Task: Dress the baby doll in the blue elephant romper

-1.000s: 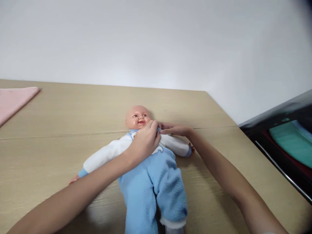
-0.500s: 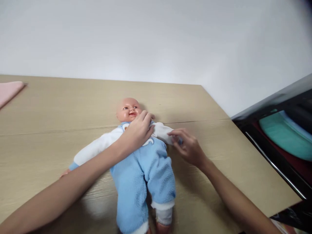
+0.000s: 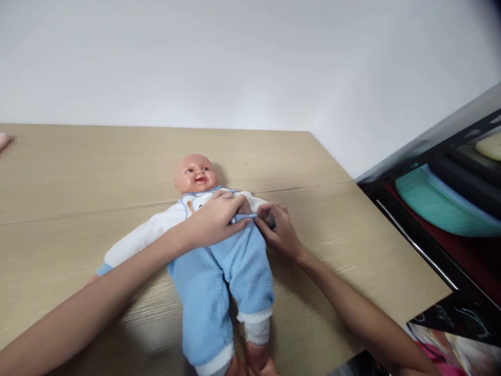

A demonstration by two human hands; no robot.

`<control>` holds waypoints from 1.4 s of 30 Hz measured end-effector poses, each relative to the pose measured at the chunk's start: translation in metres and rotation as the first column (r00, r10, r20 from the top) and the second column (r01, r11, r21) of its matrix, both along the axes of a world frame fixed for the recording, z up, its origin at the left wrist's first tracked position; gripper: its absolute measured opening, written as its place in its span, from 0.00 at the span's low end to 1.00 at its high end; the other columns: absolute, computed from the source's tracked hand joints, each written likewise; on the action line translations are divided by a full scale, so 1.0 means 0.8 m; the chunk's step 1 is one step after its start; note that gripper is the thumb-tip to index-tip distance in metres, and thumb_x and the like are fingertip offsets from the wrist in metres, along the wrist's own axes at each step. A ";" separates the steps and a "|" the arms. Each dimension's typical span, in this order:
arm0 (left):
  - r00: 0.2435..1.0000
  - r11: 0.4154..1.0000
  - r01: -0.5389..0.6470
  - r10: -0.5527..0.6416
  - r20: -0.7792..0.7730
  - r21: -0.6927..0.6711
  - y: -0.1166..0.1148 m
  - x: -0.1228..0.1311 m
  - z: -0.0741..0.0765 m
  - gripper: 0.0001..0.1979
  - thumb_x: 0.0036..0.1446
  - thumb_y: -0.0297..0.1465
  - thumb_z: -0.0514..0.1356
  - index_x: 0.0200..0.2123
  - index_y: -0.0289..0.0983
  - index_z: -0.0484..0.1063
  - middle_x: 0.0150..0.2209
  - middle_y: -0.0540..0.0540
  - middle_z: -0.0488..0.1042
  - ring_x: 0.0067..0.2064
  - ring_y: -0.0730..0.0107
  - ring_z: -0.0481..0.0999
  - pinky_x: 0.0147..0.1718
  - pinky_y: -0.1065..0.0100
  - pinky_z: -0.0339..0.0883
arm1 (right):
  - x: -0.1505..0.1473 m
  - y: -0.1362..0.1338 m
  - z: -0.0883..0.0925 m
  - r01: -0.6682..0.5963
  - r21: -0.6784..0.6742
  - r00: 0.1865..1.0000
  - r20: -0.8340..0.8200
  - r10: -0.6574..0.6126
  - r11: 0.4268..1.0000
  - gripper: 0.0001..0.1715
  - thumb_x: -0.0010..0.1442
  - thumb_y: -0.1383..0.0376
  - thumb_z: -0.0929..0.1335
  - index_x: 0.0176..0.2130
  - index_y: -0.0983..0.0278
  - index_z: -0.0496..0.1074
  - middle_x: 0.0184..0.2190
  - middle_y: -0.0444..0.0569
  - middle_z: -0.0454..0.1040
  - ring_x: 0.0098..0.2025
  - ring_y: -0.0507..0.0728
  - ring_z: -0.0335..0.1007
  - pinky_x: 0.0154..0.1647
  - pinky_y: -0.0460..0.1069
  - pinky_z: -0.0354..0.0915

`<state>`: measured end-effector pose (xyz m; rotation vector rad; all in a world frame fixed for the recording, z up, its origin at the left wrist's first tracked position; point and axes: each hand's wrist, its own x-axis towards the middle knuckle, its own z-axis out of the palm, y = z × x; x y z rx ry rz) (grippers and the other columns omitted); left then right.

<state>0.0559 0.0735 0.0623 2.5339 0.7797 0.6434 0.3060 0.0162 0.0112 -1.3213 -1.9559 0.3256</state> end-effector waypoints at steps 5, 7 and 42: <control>0.992 0.994 -0.077 0.084 0.096 -0.080 0.006 -0.002 -0.007 0.07 0.67 0.27 0.60 0.48 0.41 0.71 0.40 0.46 0.77 0.41 0.55 0.75 0.42 0.56 0.68 | -0.005 -0.005 -0.012 0.009 0.067 1.000 0.016 -0.010 0.998 0.06 0.72 0.59 0.73 0.44 0.55 0.72 0.41 0.49 0.82 0.48 0.66 0.77 0.54 0.63 0.67; 0.992 0.993 -0.119 0.119 0.038 0.007 0.003 -0.003 -0.006 0.11 0.64 0.24 0.59 0.49 0.40 0.72 0.44 0.42 0.77 0.45 0.51 0.74 0.47 0.53 0.69 | 0.000 -0.005 -0.014 0.023 0.116 1.000 -0.022 -0.020 0.993 0.06 0.72 0.59 0.73 0.45 0.54 0.72 0.42 0.50 0.81 0.48 0.66 0.77 0.54 0.63 0.69; 0.969 0.969 -0.246 0.247 -0.013 0.032 0.045 0.104 0.046 0.26 0.61 0.33 0.72 0.59 0.37 0.69 0.48 0.39 0.85 0.47 0.44 0.86 0.39 0.57 0.72 | 0.045 0.017 -0.029 0.369 0.193 0.805 -0.556 -0.208 0.909 0.06 0.75 0.56 0.62 0.46 0.54 0.61 0.36 0.46 0.62 0.37 0.62 0.64 0.41 0.57 0.65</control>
